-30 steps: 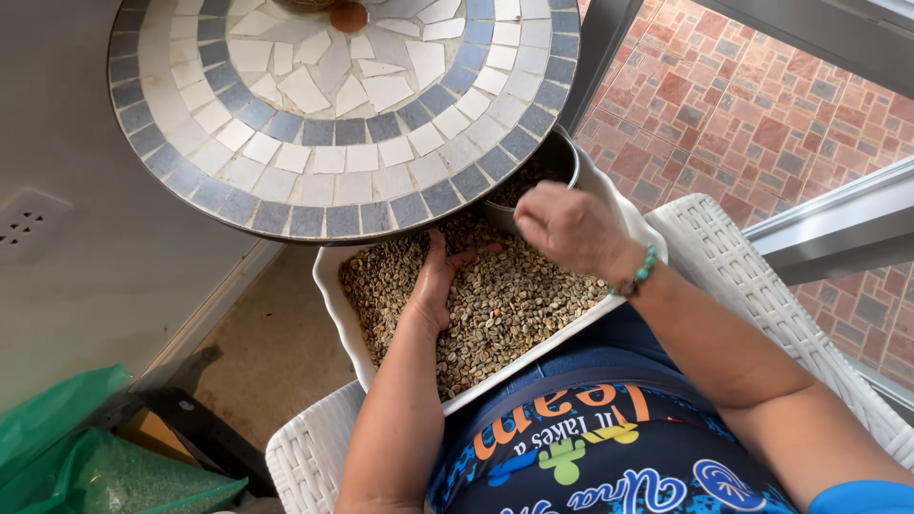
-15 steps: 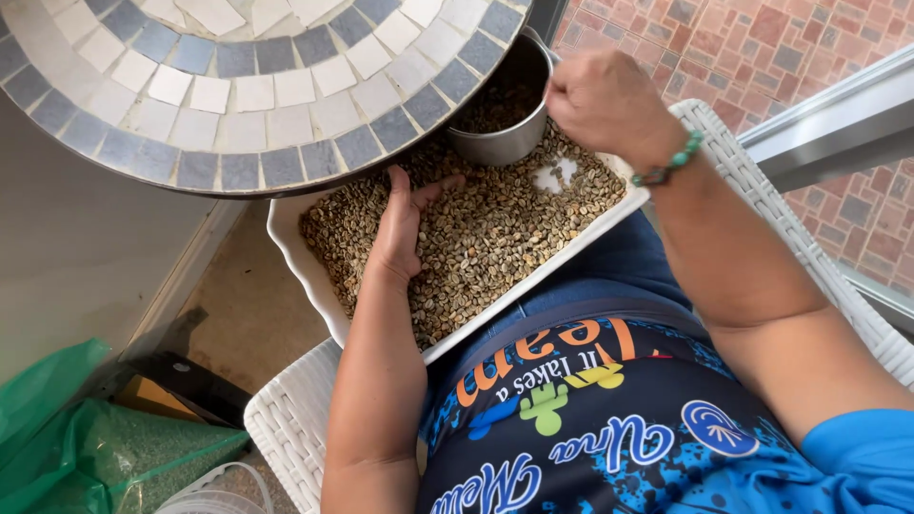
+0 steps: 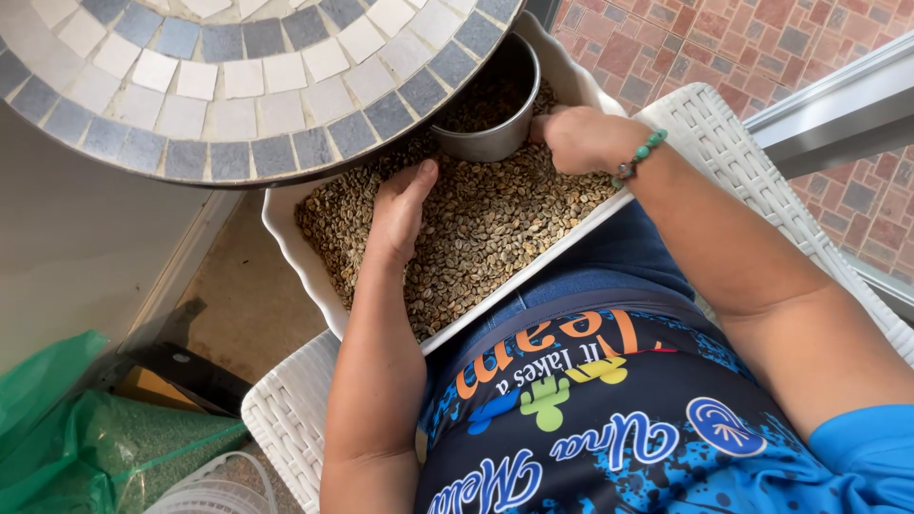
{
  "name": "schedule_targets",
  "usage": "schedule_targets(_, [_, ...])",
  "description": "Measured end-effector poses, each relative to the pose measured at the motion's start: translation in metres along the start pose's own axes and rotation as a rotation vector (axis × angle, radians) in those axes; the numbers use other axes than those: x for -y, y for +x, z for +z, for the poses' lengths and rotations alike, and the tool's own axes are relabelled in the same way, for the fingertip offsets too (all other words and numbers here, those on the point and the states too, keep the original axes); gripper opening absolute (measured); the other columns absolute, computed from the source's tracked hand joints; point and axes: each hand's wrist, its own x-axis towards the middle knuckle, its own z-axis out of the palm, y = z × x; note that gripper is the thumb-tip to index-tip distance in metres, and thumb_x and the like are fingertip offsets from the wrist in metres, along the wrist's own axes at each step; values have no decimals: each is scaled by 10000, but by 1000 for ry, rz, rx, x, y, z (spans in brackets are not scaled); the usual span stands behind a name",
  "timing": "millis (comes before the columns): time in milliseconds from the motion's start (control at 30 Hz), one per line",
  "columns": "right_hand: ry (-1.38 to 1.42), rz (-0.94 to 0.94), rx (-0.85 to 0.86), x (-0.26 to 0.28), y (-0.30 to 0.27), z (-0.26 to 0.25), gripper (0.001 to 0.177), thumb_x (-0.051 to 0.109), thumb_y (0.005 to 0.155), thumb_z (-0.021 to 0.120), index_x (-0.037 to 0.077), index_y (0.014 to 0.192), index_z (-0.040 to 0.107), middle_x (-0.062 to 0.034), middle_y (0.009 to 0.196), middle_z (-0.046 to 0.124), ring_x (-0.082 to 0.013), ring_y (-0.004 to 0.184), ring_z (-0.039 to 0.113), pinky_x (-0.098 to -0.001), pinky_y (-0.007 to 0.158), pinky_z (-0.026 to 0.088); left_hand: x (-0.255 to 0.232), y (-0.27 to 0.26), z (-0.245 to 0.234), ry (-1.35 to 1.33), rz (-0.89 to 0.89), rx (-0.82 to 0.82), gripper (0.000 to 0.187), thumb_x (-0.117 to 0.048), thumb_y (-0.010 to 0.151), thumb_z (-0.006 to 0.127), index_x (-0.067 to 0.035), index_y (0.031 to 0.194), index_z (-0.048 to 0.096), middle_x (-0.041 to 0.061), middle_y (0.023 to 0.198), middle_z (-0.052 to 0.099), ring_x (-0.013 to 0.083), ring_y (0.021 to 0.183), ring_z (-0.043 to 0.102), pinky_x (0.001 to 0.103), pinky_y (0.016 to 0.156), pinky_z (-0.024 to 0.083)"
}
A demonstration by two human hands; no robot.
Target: Sorting green coffee beans by hand to remove defects and placing them into a metal cup
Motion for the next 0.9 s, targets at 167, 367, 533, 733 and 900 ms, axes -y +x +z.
schedule_targets(167, [165, -29, 240, 29, -9, -3, 488, 33, 800, 545, -160, 1237, 643, -368, 1090, 711, -523, 1070, 676, -583, 952, 504, -38, -24, 4, -50, -117, 34, 821, -665, 985, 552, 40, 1405, 564, 377, 1512, 397, 606, 1457, 181, 775, 1161, 145])
schedule_targets(367, [306, -110, 256, 31, 9, 28, 819, -33, 769, 570, 14, 1566, 387, -230, 861, 687, -397, 748, 662, -504, 720, 520, -49, -29, 4, -201, -246, 87, 923, -751, 929, 450, 17, 1429, 556, 392, 1553, 338, 601, 1480, 141, 738, 1186, 110])
schedule_targets(533, [387, -190, 226, 64, -9, 10, 879, -108, 749, 511, 64, 1600, 371, -182, 777, 675, -308, 549, 602, -451, 580, 502, -39, -22, 5, -317, -330, 150, 1093, -860, 850, 373, 11, 1501, 471, 412, 1555, 324, 605, 1479, 185, 716, 1199, 117])
schedule_targets(733, [395, -440, 102, 121, -64, -66, 381, -63, 736, 514, -102, 1114, 551, -382, 954, 580, -585, 910, 591, -614, 754, 471, -23, -19, 3, -441, -323, 159, 1051, -842, 840, 474, 39, 1404, 572, 348, 1391, 569, 532, 1346, 494, 586, 1170, 359])
schedule_targets(900, [189, -326, -50, 76, -61, -45, 326, 55, 944, 491, 51, 1192, 702, -156, 1057, 696, -316, 1057, 701, -425, 952, 553, -16, -19, -5, -334, -226, 212, 1119, -833, 899, 372, 16, 1617, 250, 247, 1606, 322, 522, 1535, 44, 810, 1083, -89])
